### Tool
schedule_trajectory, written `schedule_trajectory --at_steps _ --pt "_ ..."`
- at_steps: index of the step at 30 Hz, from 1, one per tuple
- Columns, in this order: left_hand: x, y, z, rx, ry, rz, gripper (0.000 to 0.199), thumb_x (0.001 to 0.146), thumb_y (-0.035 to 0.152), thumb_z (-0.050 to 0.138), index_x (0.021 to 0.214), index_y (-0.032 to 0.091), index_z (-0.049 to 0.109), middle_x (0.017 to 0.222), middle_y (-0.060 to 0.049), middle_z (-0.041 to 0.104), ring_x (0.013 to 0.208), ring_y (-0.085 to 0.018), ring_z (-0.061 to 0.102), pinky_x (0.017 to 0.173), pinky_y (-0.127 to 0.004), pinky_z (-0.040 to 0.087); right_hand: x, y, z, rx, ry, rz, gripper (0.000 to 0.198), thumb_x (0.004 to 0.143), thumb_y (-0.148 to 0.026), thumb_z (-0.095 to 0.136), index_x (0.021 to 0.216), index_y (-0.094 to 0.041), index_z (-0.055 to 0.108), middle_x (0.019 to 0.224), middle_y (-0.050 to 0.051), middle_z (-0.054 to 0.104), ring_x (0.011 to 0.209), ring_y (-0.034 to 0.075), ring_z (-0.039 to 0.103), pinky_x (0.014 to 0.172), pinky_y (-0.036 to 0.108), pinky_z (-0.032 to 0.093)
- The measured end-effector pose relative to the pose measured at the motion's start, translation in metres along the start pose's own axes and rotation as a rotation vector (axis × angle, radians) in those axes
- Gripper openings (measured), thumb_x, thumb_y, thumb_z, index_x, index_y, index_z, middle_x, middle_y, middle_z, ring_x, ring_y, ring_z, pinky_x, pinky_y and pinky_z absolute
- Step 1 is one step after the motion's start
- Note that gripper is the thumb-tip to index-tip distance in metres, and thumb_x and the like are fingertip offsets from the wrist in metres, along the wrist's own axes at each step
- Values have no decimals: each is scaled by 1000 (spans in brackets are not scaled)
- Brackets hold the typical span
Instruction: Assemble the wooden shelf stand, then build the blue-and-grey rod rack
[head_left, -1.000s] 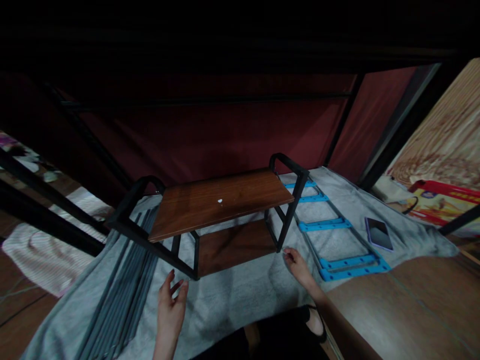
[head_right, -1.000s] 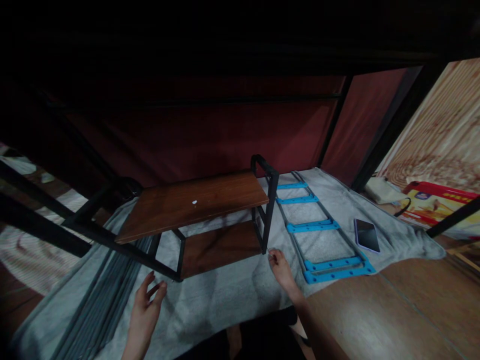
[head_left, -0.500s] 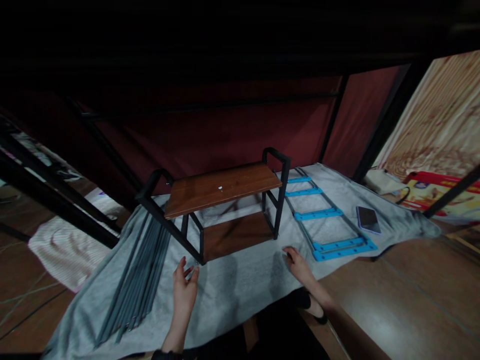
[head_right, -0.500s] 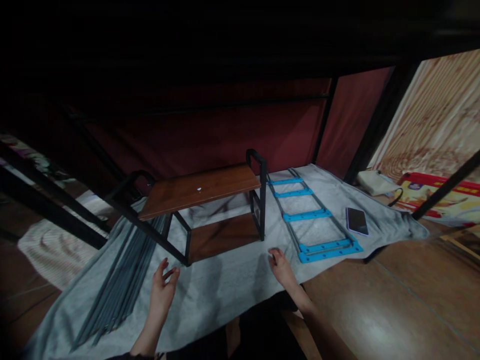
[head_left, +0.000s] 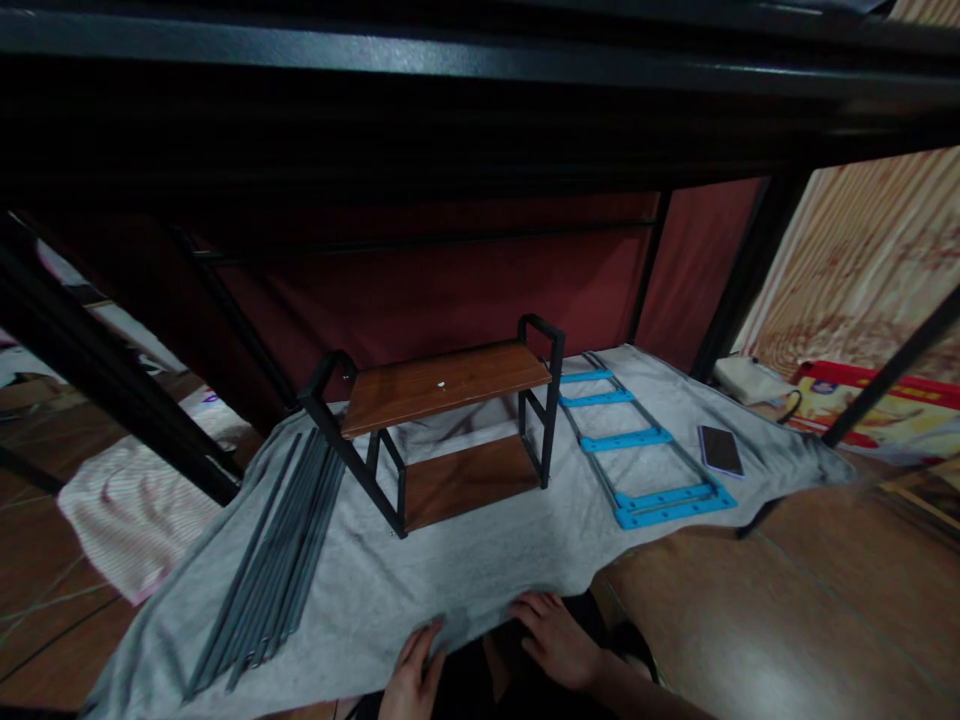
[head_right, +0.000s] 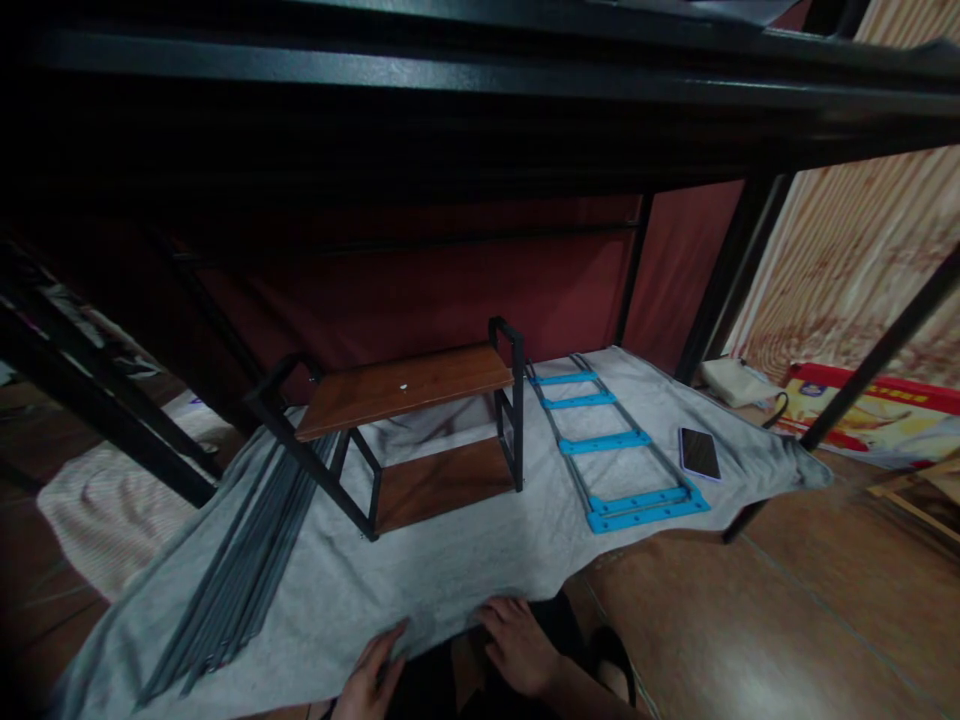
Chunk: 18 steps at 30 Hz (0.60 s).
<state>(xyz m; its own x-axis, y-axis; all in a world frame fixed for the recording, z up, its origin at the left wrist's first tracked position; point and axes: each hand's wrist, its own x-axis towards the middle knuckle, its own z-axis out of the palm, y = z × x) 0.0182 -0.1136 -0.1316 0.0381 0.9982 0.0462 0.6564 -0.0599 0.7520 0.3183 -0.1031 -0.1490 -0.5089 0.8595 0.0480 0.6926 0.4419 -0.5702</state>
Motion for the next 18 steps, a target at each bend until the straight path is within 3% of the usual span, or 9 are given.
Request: schedule_trajectory --at_steps 4,9,14,18 --pt "17 -18 16 233 18 -22 42 81 33 44 107 23 75 119 -7 73 115 -27 67 108 -41 49 23 13 5 -3 30 191 49 91 -16 46 138 -23 56 143 10 57 136 26 48 119 49 27" --pt "25 -19 25 480 -41 -90 47 88 31 38 120 21 71 130 -8 68 128 -26 59 111 -44 45 46 14 14 -41 -39 174 53 88 -25 55 140 -27 55 150 10 51 141 33 42 118 62 19" --pt "21 -24 14 449 -115 -30 48 90 34 36 121 25 72 130 -7 68 128 -25 59 113 -42 43 47 19 20 -57 -60 191 50 89 -23 51 139 -26 57 145 11 57 137 32 47 116 60 25" --pt "28 -27 4 421 -145 -157 41 82 44 52 114 32 74 125 -7 70 129 -33 57 107 -50 47 46 28 14 -42 -41 285 43 94 -36 48 135 -32 60 146 7 56 138 34 46 114 67 21"
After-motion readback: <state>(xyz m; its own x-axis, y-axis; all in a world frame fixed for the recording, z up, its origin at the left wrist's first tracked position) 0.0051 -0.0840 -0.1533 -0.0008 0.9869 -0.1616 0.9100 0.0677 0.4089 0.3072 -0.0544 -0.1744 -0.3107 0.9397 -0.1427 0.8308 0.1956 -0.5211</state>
